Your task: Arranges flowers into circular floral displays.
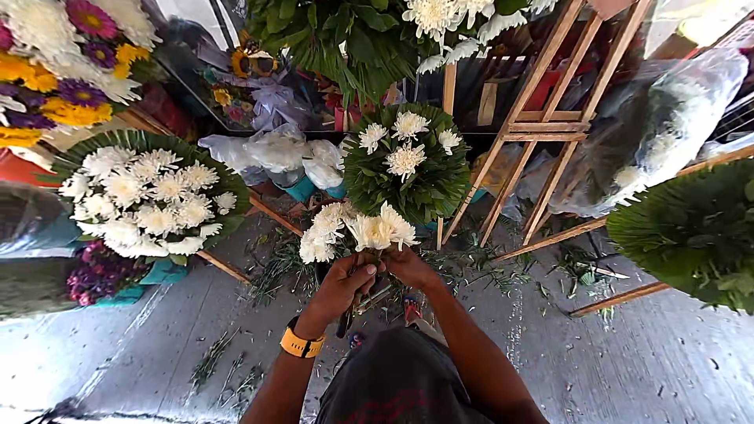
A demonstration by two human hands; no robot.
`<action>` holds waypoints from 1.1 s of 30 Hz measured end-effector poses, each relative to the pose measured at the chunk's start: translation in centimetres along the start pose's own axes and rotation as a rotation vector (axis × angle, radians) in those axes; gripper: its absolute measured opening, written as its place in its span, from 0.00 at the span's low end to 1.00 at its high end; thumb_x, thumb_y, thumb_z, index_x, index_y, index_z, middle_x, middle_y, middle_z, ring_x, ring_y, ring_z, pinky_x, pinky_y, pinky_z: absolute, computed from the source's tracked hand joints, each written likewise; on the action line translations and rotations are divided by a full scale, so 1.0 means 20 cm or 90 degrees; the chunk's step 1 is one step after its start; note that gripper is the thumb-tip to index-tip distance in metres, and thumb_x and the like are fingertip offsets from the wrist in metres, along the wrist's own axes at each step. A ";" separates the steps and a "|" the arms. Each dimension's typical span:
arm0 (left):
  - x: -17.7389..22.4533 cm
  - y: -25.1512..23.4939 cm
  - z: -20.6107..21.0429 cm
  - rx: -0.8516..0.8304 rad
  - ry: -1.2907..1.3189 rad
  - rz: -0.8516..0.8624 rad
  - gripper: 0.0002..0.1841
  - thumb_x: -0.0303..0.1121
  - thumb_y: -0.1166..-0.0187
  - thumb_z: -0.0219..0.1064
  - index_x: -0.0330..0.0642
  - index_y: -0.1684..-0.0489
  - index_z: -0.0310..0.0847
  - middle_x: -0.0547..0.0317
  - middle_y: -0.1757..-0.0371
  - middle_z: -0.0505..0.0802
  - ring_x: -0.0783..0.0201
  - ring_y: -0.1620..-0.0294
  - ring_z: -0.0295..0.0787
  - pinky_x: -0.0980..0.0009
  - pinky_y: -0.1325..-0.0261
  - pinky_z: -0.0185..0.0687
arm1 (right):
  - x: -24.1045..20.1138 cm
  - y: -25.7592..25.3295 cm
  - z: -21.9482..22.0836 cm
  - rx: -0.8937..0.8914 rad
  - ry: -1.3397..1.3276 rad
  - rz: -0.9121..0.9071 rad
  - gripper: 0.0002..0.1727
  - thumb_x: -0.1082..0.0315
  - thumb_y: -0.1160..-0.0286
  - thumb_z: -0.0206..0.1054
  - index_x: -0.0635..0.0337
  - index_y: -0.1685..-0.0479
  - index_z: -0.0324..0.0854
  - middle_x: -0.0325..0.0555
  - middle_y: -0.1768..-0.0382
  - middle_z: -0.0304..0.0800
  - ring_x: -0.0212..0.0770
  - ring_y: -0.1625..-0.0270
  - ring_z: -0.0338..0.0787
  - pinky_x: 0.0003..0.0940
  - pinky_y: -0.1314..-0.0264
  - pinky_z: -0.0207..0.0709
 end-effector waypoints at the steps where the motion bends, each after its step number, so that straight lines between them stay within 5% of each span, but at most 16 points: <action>1: 0.01 0.00 0.00 -0.008 0.004 0.008 0.11 0.35 0.16 0.60 0.41 0.47 0.85 0.68 0.76 0.85 0.74 0.82 0.77 0.79 0.81 0.75 | -0.03 0.00 0.00 -0.012 0.030 -0.008 0.11 0.79 0.20 0.59 0.65 0.44 0.80 0.29 0.56 0.90 0.20 0.51 0.87 0.25 0.40 0.82; 7: 0.01 0.02 0.03 -0.108 -0.048 0.030 0.15 0.31 0.16 0.61 0.39 0.36 0.84 0.64 0.68 0.89 0.72 0.76 0.81 0.78 0.74 0.79 | -0.01 0.03 -0.07 -0.021 0.173 0.028 0.17 0.67 0.14 0.60 0.68 0.34 0.79 0.40 0.46 0.90 0.25 0.44 0.87 0.29 0.34 0.81; 10: 0.05 0.06 0.07 -0.108 -0.108 0.050 0.15 0.31 0.11 0.54 0.39 0.35 0.82 0.64 0.69 0.90 0.71 0.76 0.84 0.76 0.73 0.83 | 0.12 0.00 -0.06 0.148 0.177 -0.004 0.18 0.63 0.08 0.52 0.70 0.36 0.74 0.48 0.51 0.92 0.35 0.53 0.92 0.35 0.45 0.87; 14: 0.05 0.08 0.01 0.216 -0.144 0.072 0.21 0.27 0.18 0.55 0.36 0.26 0.65 0.61 0.75 0.86 0.68 0.84 0.80 0.74 0.83 0.79 | 0.09 0.00 -0.13 0.364 -0.101 -0.013 0.13 0.70 0.08 0.52 0.69 0.35 0.68 0.55 0.51 0.91 0.44 0.57 0.94 0.39 0.53 0.90; 17: -0.10 0.06 -0.15 0.376 -0.339 -0.075 0.23 0.32 0.15 0.59 0.34 0.24 0.61 0.54 0.66 0.85 0.61 0.74 0.82 0.61 0.69 0.83 | 0.04 0.02 -0.15 0.430 -0.225 -0.042 0.08 0.70 0.08 0.52 0.65 0.43 0.69 0.56 0.58 0.91 0.47 0.57 0.94 0.44 0.49 0.89; 20: -0.27 0.01 -0.17 0.256 -0.339 -0.075 0.15 0.39 0.16 0.63 0.38 0.42 0.78 0.55 0.60 0.87 0.63 0.66 0.83 0.62 0.61 0.82 | -0.03 0.01 -0.09 0.482 -0.278 -0.042 0.06 0.71 0.09 0.53 0.65 0.46 0.71 0.57 0.59 0.91 0.49 0.59 0.95 0.43 0.51 0.91; 24: -0.30 -0.07 0.03 0.132 -0.137 0.020 0.29 0.56 0.16 0.60 0.38 0.34 0.77 0.64 0.63 0.84 0.72 0.76 0.75 0.75 0.74 0.77 | -0.05 0.00 -0.02 0.488 -0.286 -0.019 0.06 0.73 0.11 0.57 0.66 0.46 0.71 0.57 0.58 0.91 0.49 0.60 0.95 0.42 0.53 0.92; 26: -0.30 -0.11 0.10 0.136 -0.079 0.041 0.27 0.53 0.10 0.51 0.38 0.34 0.76 0.66 0.65 0.84 0.74 0.79 0.73 0.77 0.77 0.75 | -0.06 0.00 -0.01 0.470 -0.277 -0.003 0.05 0.74 0.12 0.58 0.66 0.48 0.72 0.57 0.59 0.91 0.49 0.61 0.95 0.43 0.54 0.92; 29: -0.31 -0.11 0.12 0.111 -0.069 0.008 0.23 0.50 0.07 0.45 0.41 0.48 0.81 0.69 0.72 0.83 0.76 0.84 0.71 0.79 0.80 0.71 | -0.06 0.01 -0.04 0.473 -0.240 0.022 0.05 0.74 0.14 0.61 0.69 0.50 0.74 0.58 0.61 0.91 0.48 0.63 0.94 0.41 0.58 0.91; 33: -0.31 -0.06 0.12 0.122 -0.065 -0.064 0.29 0.52 0.06 0.39 0.43 0.56 0.86 0.69 0.75 0.86 0.77 0.86 0.70 0.80 0.83 0.69 | -0.06 -0.01 -0.14 0.593 -0.219 -0.020 0.06 0.72 0.13 0.60 0.68 0.49 0.76 0.53 0.64 0.90 0.42 0.65 0.92 0.37 0.61 0.89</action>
Point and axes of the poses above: each hand's wrist, its own y-axis away from the middle knuckle, its own z-axis out of the palm, x = y × z, the point moved 1 cm from there along -y, towards the middle knuckle
